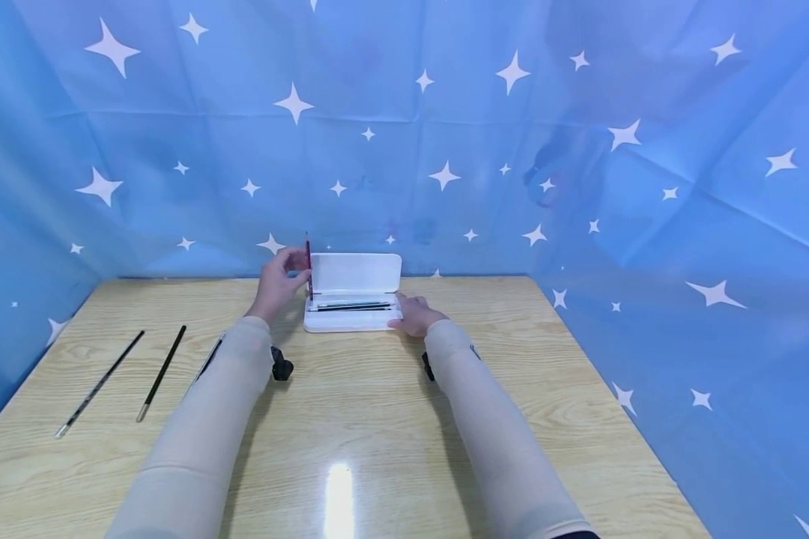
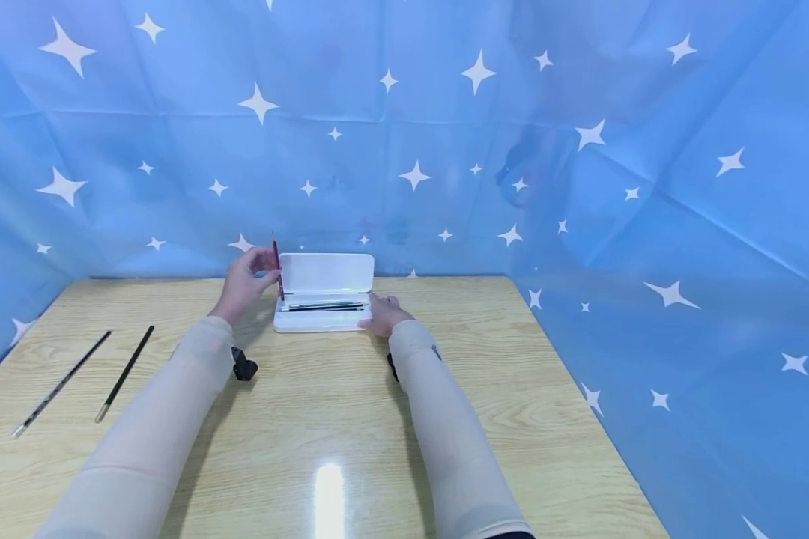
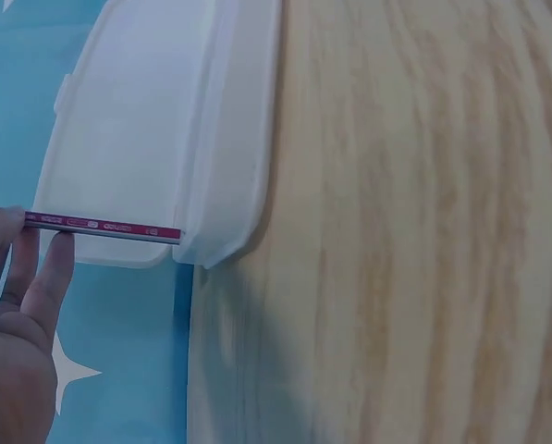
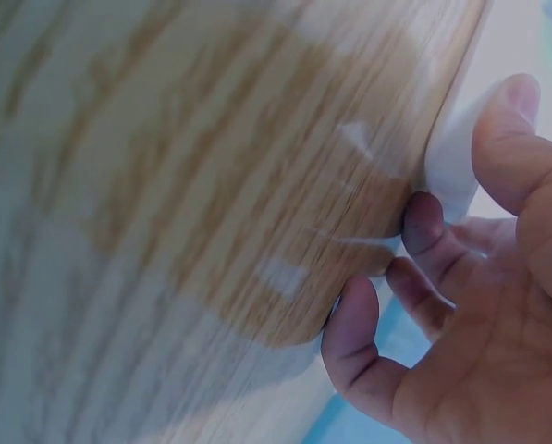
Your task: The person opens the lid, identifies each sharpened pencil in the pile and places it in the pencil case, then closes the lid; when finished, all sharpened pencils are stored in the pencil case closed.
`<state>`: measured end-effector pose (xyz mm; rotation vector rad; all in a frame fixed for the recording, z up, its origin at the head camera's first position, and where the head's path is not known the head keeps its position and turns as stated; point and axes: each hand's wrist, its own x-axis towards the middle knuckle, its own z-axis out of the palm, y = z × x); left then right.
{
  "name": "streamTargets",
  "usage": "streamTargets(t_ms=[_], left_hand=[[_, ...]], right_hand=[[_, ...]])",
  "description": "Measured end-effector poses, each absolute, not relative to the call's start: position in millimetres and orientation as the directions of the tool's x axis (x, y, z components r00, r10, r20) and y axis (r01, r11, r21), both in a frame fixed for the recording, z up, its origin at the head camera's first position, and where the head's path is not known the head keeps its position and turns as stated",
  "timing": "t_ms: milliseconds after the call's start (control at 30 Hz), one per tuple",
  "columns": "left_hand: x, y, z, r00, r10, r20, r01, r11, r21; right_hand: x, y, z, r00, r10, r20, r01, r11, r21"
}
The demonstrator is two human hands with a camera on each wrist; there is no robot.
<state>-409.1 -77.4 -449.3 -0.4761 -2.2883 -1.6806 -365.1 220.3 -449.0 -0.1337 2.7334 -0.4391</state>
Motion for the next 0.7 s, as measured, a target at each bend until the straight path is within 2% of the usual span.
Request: streamTargets(t_ms=[333,533,700], left_hand=[[-408.5,-73.8,-448.7,-0.927,0.157,0.342,0.376,0.367,0.851],[-406.9,-73.1,-447.8,-0.936,0.166,0.310,0.352,0.421,0.836],[-405.7,-77.4,-446.2,-0.927,0.166,0.336,0.375,0.409,0.832]], right_hand=[[-368.9,220.6,-456.1,-0.922,-0.118,-0.368,0.007,0.947,-0.320],[-368.5,222.3,-454.5,-0.924,-0.160,-0.348,-0.040,0.944,-0.329],[-368.7,224.9,-450.3,-0.924,-0.189,-0.332,-0.061,0.931,-0.360]])
